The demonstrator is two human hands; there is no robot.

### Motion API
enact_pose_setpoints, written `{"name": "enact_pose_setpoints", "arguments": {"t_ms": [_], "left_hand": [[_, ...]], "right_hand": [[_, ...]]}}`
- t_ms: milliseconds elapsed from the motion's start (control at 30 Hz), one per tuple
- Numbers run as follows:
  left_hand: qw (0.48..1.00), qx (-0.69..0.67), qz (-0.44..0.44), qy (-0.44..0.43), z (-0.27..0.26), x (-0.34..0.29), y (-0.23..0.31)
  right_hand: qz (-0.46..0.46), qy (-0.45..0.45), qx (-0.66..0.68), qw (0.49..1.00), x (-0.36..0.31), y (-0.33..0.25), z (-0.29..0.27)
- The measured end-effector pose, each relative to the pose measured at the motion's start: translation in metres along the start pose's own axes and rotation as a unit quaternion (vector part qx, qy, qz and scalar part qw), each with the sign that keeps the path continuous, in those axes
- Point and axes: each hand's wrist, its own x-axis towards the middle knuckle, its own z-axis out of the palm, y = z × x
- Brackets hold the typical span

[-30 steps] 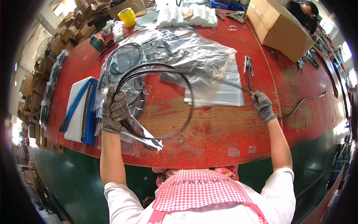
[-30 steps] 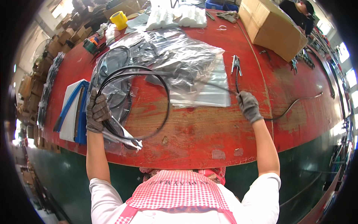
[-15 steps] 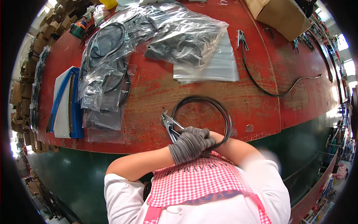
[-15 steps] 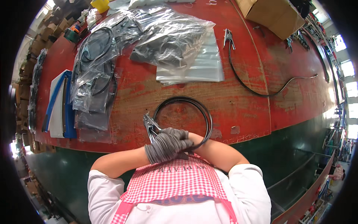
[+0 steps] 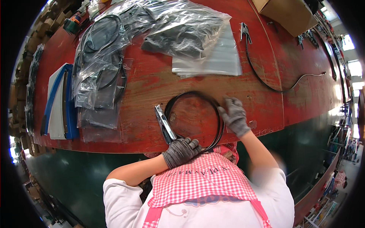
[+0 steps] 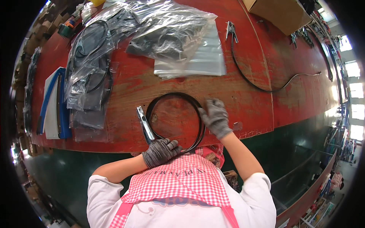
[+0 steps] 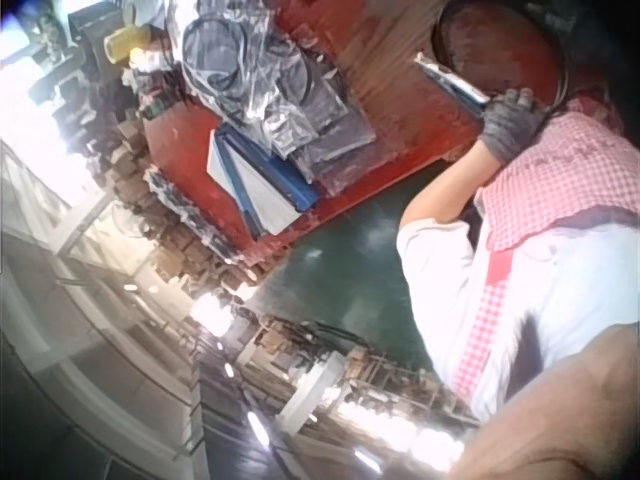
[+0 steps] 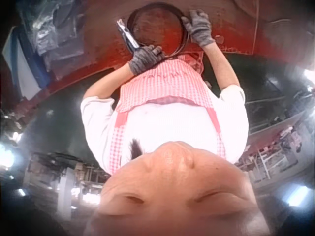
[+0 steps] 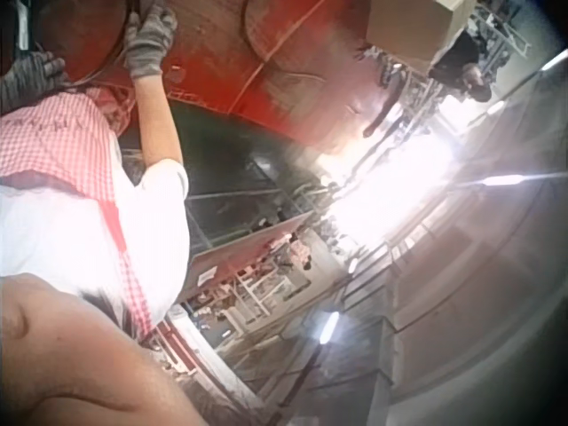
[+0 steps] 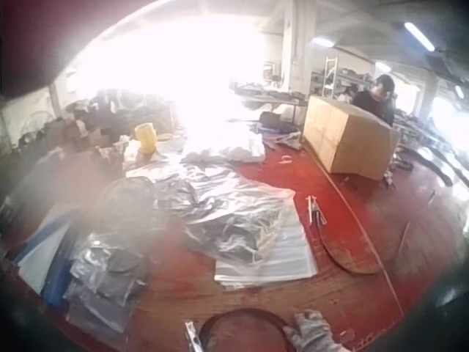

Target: The person is seen putting coiled cables into plastic bags and then sealing them using a heat sealer.

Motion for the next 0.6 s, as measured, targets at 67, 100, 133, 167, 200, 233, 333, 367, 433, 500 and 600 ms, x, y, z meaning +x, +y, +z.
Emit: {"name": "enact_pose_setpoints", "arguments": {"t_ms": [67, 100, 133, 167, 200, 233, 333, 367, 433, 500, 600], "left_hand": [[0.999, 0.014, -0.04, -0.017, 0.006, -0.005, -0.001], [0.997, 0.041, -0.045, 0.04, 0.007, -0.007, -0.002], [0.997, 0.016, -0.03, 0.076, 0.004, -0.009, -0.002], [0.994, -0.009, -0.014, 0.112, -0.002, -0.014, -0.001], [0.988, -0.034, 0.002, 0.148, -0.007, -0.02, -0.001], [0.984, -0.053, 0.016, 0.171, -0.008, -0.033, -0.002], [0.908, 0.002, -0.276, 0.317, -0.009, -0.077, 0.011], [0.833, -0.126, -0.401, 0.361, -0.006, -0.078, 0.008], [0.585, -0.355, -0.606, 0.406, 0.0, -0.077, -0.001], [0.731, -0.238, -0.523, 0.368, -0.001, -0.058, -0.017], [0.825, -0.143, -0.433, 0.334, -0.003, -0.028, -0.033]], "right_hand": [[-0.037, -0.003, -0.048, 0.998, 0.015, -0.017, 0.022], [-0.044, -0.007, -0.069, 0.997, 0.019, -0.023, 0.036], [-0.052, -0.013, -0.094, 0.994, 0.021, -0.024, 0.046], [-0.054, -0.018, -0.123, 0.991, 0.02, -0.023, 0.053], [-0.052, -0.029, -0.121, 0.991, 0.019, -0.022, 0.058], [-0.05, -0.041, -0.122, 0.99, 0.019, -0.022, 0.059], [-0.054, -0.056, -0.127, 0.989, 0.021, -0.024, 0.056], [-0.058, -0.057, -0.129, 0.988, 0.021, -0.024, 0.055], [-0.068, -0.025, -0.06, 0.996, 0.023, -0.021, 0.056], [-0.069, -0.006, -0.005, 0.998, 0.027, -0.023, 0.056], [-0.045, 0.008, 0.052, 0.998, 0.041, -0.019, 0.049]]}}
